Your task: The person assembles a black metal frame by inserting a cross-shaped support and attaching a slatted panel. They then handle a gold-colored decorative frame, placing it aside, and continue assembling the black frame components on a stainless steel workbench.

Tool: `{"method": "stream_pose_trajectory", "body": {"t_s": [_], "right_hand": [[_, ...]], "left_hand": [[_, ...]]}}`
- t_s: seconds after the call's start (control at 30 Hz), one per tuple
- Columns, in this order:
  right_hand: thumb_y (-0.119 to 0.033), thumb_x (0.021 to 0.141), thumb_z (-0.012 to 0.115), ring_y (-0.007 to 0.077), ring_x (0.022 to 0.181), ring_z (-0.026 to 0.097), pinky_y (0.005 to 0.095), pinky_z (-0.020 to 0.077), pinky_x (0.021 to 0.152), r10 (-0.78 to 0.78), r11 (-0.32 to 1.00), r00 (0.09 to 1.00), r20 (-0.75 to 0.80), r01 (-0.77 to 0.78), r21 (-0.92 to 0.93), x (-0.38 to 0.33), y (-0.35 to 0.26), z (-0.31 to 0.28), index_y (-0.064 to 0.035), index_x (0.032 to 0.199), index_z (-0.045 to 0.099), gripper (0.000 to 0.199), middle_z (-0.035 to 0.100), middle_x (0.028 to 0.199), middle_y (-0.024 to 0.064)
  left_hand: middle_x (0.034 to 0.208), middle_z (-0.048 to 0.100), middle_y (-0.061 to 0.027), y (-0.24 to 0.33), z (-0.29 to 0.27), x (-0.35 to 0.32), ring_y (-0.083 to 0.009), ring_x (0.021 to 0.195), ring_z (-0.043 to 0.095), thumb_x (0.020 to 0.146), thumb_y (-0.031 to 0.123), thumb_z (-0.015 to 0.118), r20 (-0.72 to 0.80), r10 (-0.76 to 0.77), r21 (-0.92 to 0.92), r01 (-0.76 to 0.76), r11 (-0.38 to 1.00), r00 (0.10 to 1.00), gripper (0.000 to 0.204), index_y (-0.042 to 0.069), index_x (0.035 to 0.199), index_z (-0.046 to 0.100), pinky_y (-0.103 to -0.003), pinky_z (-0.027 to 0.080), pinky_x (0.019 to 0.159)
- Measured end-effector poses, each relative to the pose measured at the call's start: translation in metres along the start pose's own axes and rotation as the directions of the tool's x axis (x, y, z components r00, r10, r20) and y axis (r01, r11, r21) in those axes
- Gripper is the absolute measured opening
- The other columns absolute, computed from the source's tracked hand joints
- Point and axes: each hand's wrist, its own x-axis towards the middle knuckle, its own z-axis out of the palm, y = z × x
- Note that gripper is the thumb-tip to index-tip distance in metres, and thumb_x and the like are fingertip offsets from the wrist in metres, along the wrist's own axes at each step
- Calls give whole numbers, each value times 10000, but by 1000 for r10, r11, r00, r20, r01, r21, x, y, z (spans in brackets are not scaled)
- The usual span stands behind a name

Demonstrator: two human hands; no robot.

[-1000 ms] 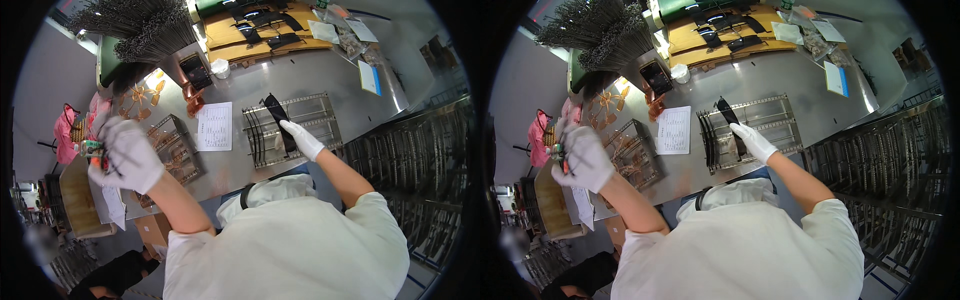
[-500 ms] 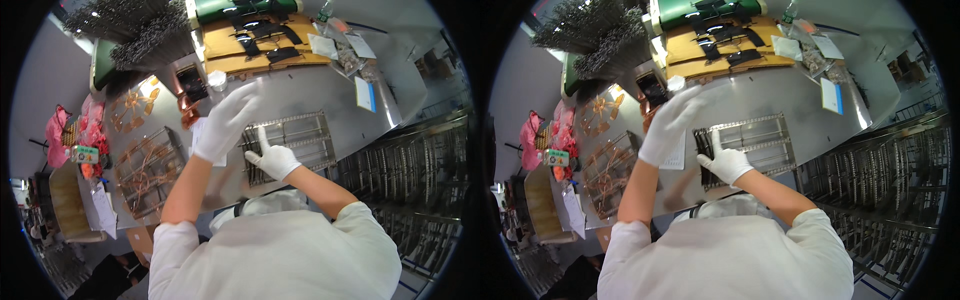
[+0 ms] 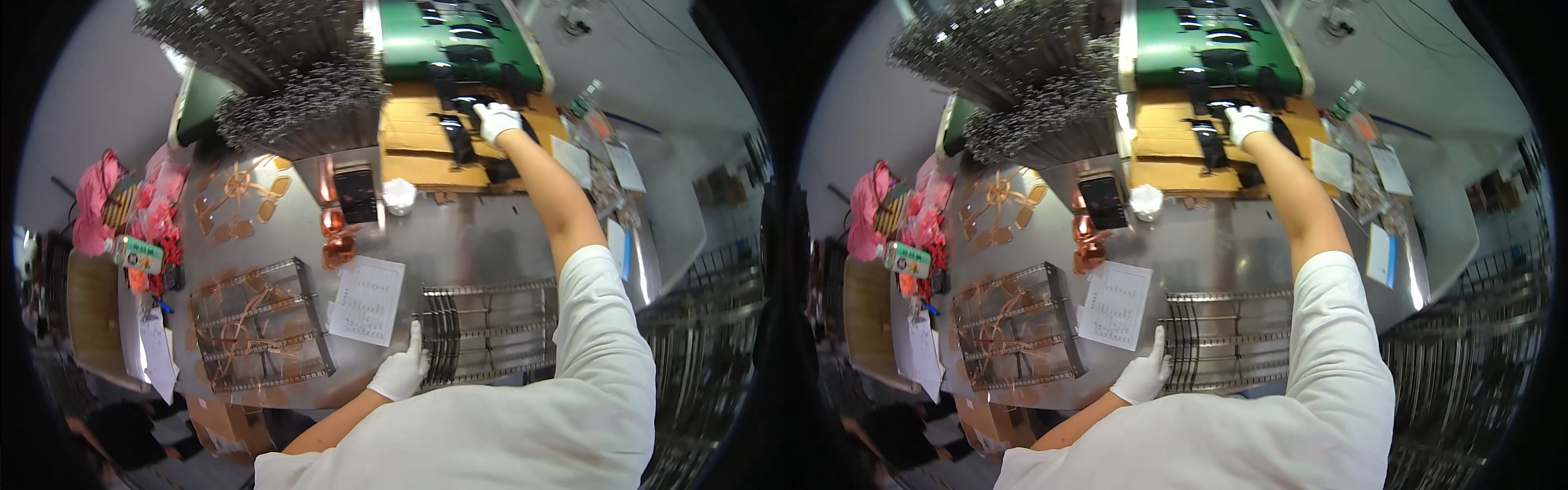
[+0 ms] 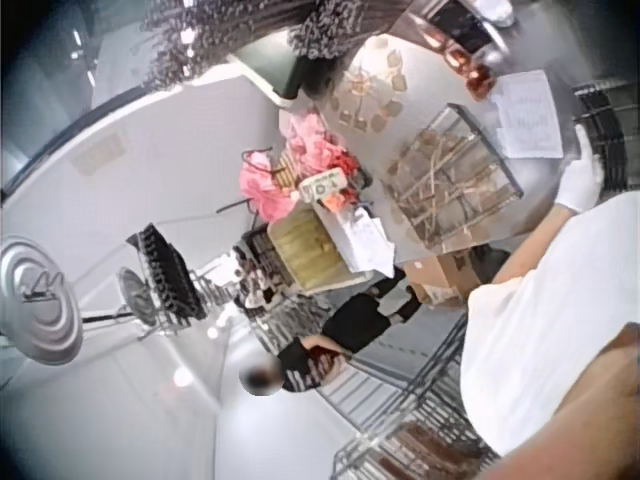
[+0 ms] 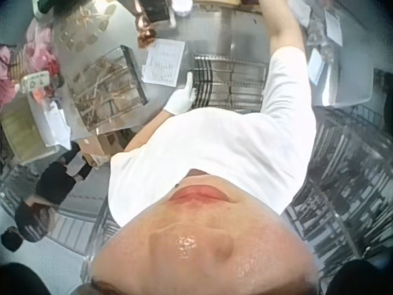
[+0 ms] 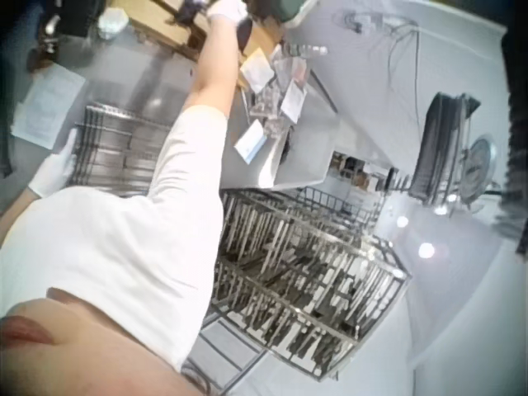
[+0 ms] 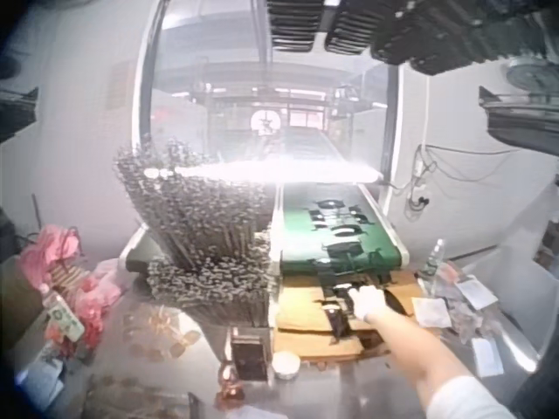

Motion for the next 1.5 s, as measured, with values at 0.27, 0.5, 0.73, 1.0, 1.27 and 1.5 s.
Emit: {"method": "stream_pose_trajectory", "body": {"t_s": [0.27,0.5,0.73,1.0,1.27,1.5], "right_hand": [[-263,641,914,359,1432,447,535,384,1129,122,992,924,363,-109,-55,55,-1,3,-293,1490,485,951,521,1514,126],[-376,595,946,369,1232,613,455,522,1030,-182,981,957,228,159,116,-27,9,-18,-129,1320,636,826,653,1285,194],[-257,661,886,384,1105,624,472,525,962,-172,916,939,-299,264,302,-174,36,-92,-98,1182,654,593,630,1144,194],[-14,575,729,345,1189,590,440,496,1016,-620,481,675,-400,729,487,-423,-42,-194,-145,1236,668,677,621,1149,150],[-187,1005,549,178,934,606,344,527,834,-33,175,999,-9,14,985,-444,-94,-100,-81,1464,486,475,655,1101,33],[-264,913,603,307,847,687,380,547,847,-82,412,994,67,-28,911,-438,-103,-150,-263,1578,430,687,667,1064,212]], "left_hand": [[661,638,-276,1,-31,18,-465,604,646,1028,230,506,-41,-25,46,26,999,999,769,-63,1599,83,-578,507,601],[711,662,-298,-5,-24,20,-479,620,658,1013,269,495,-74,-21,47,25,999,997,778,-34,1609,96,-602,522,609],[834,689,-278,-3,-40,8,-425,710,685,1046,273,497,-65,-50,-247,33,968,997,722,32,1628,145,-539,534,674],[1392,568,-116,85,-122,46,-237,1144,636,937,123,649,-543,562,-326,-774,543,624,765,96,1591,254,-307,564,853],[1257,631,-149,184,-105,14,-311,1115,650,755,94,753,-678,646,96,-829,550,350,603,51,1334,589,-427,543,965],[1261,589,-104,114,-161,-12,-225,1018,583,916,42,613,-655,136,-753,-625,-207,743,417,185,1306,587,-348,514,780]]}}
